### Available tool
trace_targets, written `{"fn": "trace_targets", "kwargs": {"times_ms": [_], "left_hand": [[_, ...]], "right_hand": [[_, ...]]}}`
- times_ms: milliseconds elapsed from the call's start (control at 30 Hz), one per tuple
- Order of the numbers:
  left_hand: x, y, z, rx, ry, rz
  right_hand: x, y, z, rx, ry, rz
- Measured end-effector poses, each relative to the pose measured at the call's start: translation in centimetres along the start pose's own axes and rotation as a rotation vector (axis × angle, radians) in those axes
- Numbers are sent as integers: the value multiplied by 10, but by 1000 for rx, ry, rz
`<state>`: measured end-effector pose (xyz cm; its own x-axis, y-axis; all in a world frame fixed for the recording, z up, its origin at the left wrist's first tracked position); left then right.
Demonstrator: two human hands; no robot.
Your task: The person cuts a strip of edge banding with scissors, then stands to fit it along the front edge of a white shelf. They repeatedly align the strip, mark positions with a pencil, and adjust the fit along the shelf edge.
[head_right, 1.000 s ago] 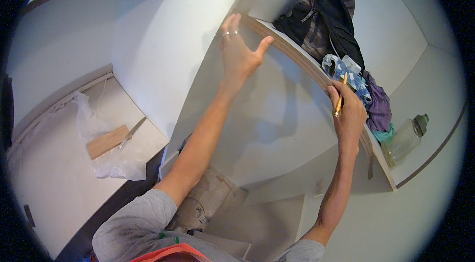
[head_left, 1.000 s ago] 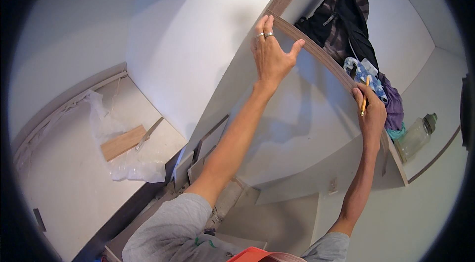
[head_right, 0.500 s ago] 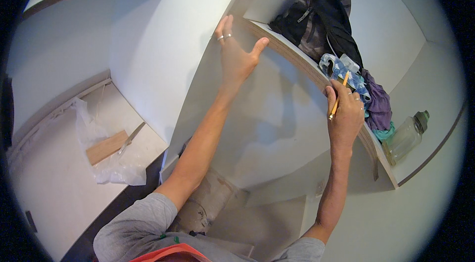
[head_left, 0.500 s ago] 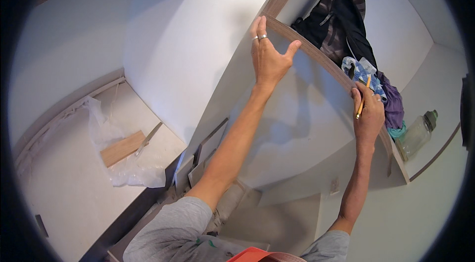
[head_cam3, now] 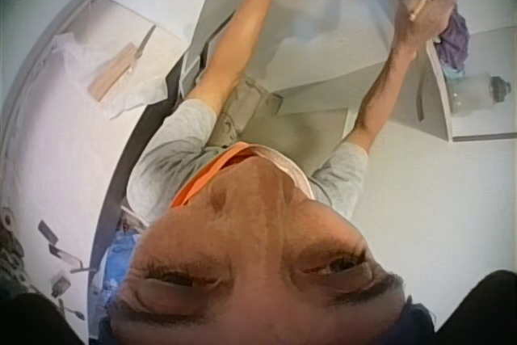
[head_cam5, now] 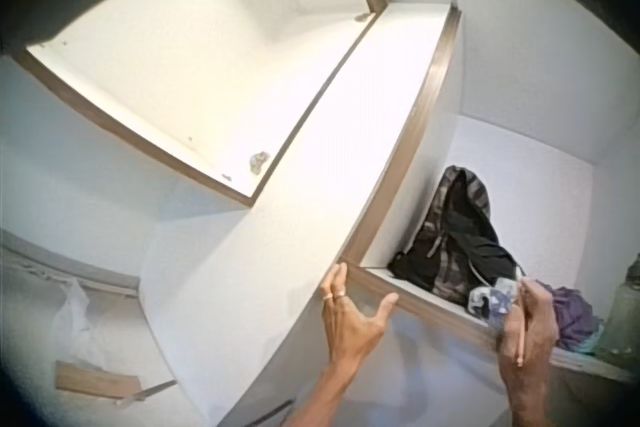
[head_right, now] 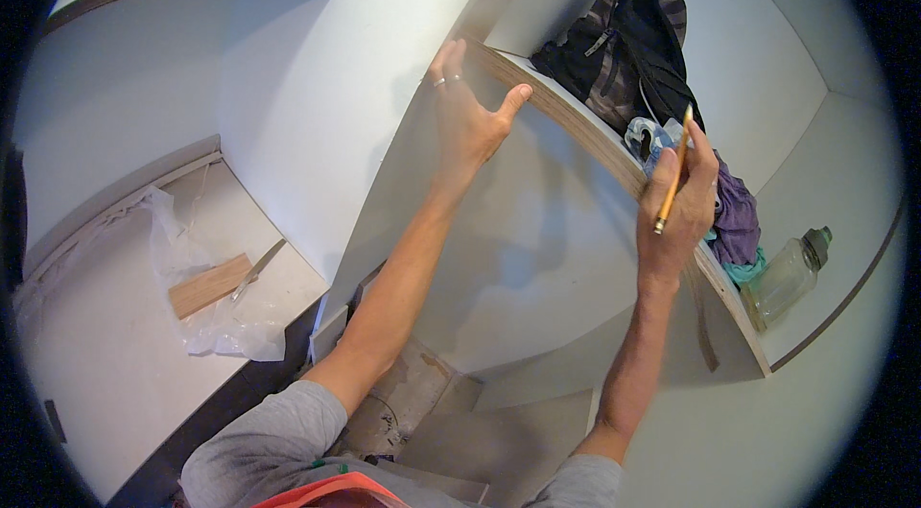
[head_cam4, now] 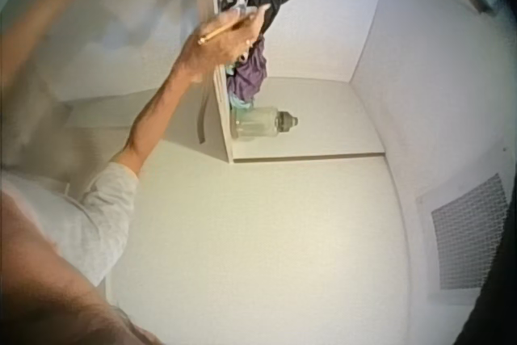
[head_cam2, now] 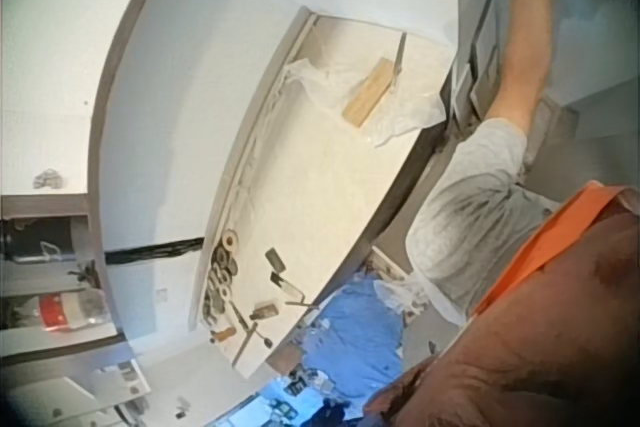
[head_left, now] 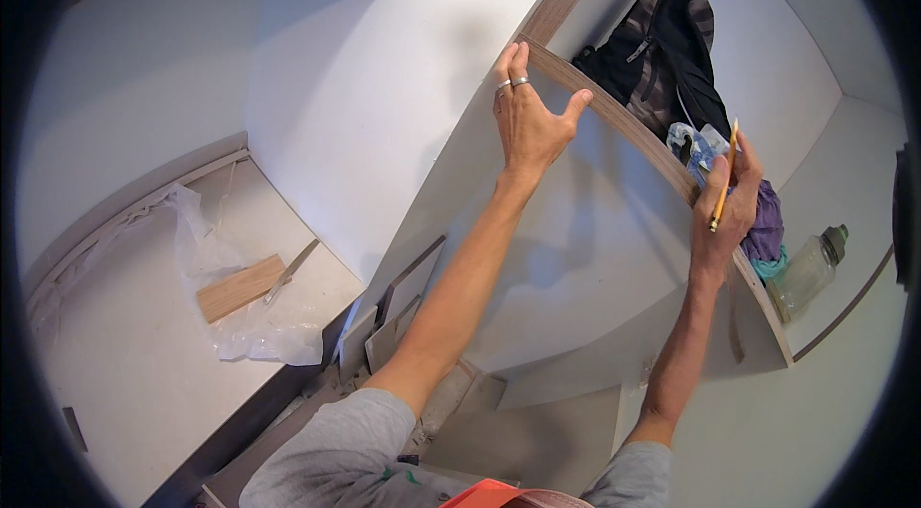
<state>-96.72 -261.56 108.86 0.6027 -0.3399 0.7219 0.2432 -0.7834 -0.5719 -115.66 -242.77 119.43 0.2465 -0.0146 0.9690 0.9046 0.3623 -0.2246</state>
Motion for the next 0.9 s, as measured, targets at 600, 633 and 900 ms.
{"fn": "trace_targets", "kwargs": {"times_ms": [600,633,900], "left_hand": [[-1,4,1,-27,-50,-14],[-1,5,0,-25,-48,-15],[-3,6,-1,-46,-54,-13]], "right_hand": [[-6,53,-168,636,150,-234],[-5,55,-167,656,121,-199],[0,60,-174,611,135,-184]]}}
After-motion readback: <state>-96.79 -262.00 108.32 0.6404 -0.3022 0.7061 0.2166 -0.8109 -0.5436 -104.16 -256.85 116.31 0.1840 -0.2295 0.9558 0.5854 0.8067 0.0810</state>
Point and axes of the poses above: each hand's wrist, its own x-axis towards the middle knuckle, its own z-axis out of the back of the hand, y = z × x, the point moved 7 cm from there along x, towards the middle knuckle, and after that the axes turned 5 degrees about x, right-handed, at the moved point
